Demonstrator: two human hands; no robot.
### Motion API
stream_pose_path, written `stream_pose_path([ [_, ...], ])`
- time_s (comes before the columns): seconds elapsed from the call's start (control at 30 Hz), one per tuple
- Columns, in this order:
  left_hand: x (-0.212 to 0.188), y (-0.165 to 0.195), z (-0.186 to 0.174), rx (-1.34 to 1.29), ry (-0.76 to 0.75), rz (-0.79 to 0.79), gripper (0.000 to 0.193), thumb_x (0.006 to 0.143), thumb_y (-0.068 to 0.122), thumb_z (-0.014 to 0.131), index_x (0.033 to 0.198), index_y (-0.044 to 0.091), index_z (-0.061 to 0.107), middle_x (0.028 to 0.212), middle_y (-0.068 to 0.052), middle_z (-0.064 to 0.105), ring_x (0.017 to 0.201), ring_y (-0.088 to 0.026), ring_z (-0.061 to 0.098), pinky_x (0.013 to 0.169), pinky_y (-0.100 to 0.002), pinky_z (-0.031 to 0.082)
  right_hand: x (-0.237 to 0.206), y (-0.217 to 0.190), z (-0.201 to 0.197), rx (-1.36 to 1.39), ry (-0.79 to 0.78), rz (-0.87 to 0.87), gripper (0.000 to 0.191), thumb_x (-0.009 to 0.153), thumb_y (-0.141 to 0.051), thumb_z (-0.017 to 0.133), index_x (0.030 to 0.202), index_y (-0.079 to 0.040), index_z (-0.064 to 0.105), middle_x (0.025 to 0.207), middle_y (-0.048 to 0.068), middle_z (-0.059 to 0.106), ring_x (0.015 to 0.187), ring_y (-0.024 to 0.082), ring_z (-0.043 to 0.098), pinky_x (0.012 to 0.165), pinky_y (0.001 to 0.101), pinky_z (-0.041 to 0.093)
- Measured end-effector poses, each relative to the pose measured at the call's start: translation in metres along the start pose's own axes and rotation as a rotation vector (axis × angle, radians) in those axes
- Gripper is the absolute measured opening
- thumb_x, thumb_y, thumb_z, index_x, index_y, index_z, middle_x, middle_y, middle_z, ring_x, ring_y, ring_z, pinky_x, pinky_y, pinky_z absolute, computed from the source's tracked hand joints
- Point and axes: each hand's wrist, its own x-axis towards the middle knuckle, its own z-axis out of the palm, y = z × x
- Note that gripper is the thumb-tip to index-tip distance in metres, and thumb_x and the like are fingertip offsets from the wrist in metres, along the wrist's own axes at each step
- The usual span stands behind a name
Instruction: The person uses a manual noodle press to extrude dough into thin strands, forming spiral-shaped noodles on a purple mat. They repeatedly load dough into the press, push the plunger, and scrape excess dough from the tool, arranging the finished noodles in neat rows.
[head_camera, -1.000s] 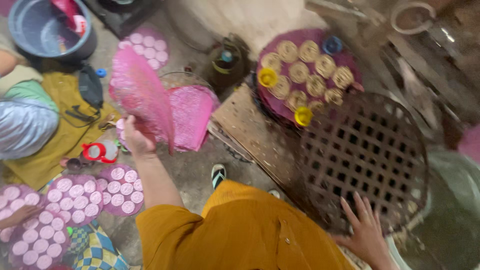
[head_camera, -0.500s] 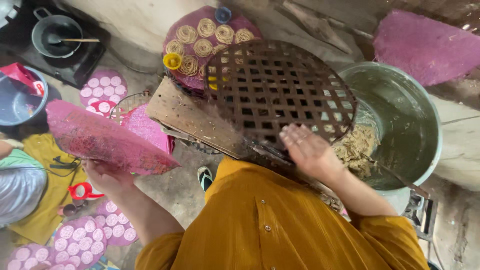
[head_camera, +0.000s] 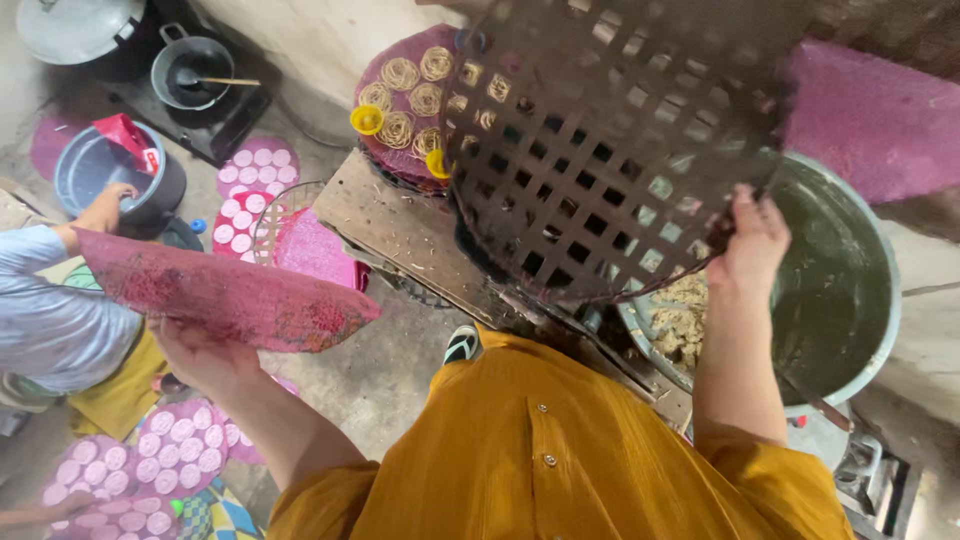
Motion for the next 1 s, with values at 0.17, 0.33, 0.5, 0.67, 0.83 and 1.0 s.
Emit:
stream_pose_path([
  [0.17, 0.032, -0.012, 0.019, -0.056, -0.083, 0.02, 0.032, 0.105, 0.018, 0.049, 0.136, 0.011, 0.055, 0.137, -0.005, 0.061, 0.134, -0.023, 0.059, 0.12, -0.043, 0.049, -0.006, 0.076, 0.0, -0.04, -0.033, 0.255, 0.024, 0.099, -0.011, 0.066, 0.119, 0.003, 0.066, 0.112, 0.007, 0.072, 0.097, 0.016, 0.068, 0.082, 0.0304, 0.058],
  [0.33, 0.071, -0.048, 0.055, -0.011, -0.214, -0.009, 0.024, 0.108, 0.013, 0.047, 0.129, 0.008, 0.056, 0.127, -0.006, 0.06, 0.124, -0.02, 0.058, 0.114, -0.039, 0.047, -0.016, 0.085, -0.013, -0.099, -0.149, 0.259, 0.032, 0.105, -0.016, 0.066, 0.13, 0.005, 0.062, 0.113, 0.011, 0.069, 0.097, 0.02, 0.065, 0.08, 0.0349, 0.057],
  [0.5, 0.098, -0.098, 0.129, 0.656, -0.404, 0.215, 0.02, 0.109, 0.013, 0.046, 0.11, -0.001, 0.059, 0.11, -0.006, 0.052, 0.105, -0.017, 0.05, 0.096, -0.029, 0.043, -0.043, 0.073, -0.03, -0.373, -0.034, 0.021, 0.057, 0.101, -0.015, 0.065, 0.15, -0.006, 0.037, 0.133, 0.012, 0.058, 0.112, 0.019, 0.064, 0.091, 0.0334, 0.061],
  [0.67, 0.031, -0.164, 0.235, 0.67, -0.917, 0.024, 0.027, 0.104, 0.015, 0.053, 0.123, 0.0, 0.064, 0.106, -0.014, 0.068, 0.095, -0.023, 0.065, 0.085, -0.034, 0.053, -0.069, 0.068, -0.067, -0.362, -0.068, -0.148, 0.049, 0.106, -0.013, 0.062, 0.151, 0.001, 0.047, 0.142, 0.014, 0.056, 0.121, 0.017, 0.062, 0.097, 0.0318, 0.06],
  [0.83, -0.092, -0.22, 0.3, 1.161, -1.362, -0.418, 0.027, 0.103, 0.022, 0.042, 0.118, 0.007, 0.057, 0.094, -0.019, 0.072, 0.089, -0.034, 0.074, 0.083, -0.045, 0.057, -0.117, 0.081, -0.123, -0.92, -0.134, -0.156, 0.025, 0.108, -0.015, 0.066, 0.128, 0.0, 0.07, 0.101, 0.017, 0.073, 0.086, 0.015, 0.068, 0.079, 0.0304, 0.057],
  [1.0, -0.166, -0.244, 0.272, 1.013, -1.45, -0.225, 0.023, 0.103, 0.022, 0.045, 0.116, 0.005, 0.054, 0.117, -0.018, 0.069, 0.114, -0.037, 0.065, 0.109, -0.072, 0.03, -0.166, 0.11, -0.155, -1.74, -0.318, -0.045, 0.043, 0.096, -0.041, 0.068, 0.131, -0.016, 0.07, 0.138, 0.008, 0.067, 0.095, 0.024, 0.071, 0.081, 0.037, 0.062],
])
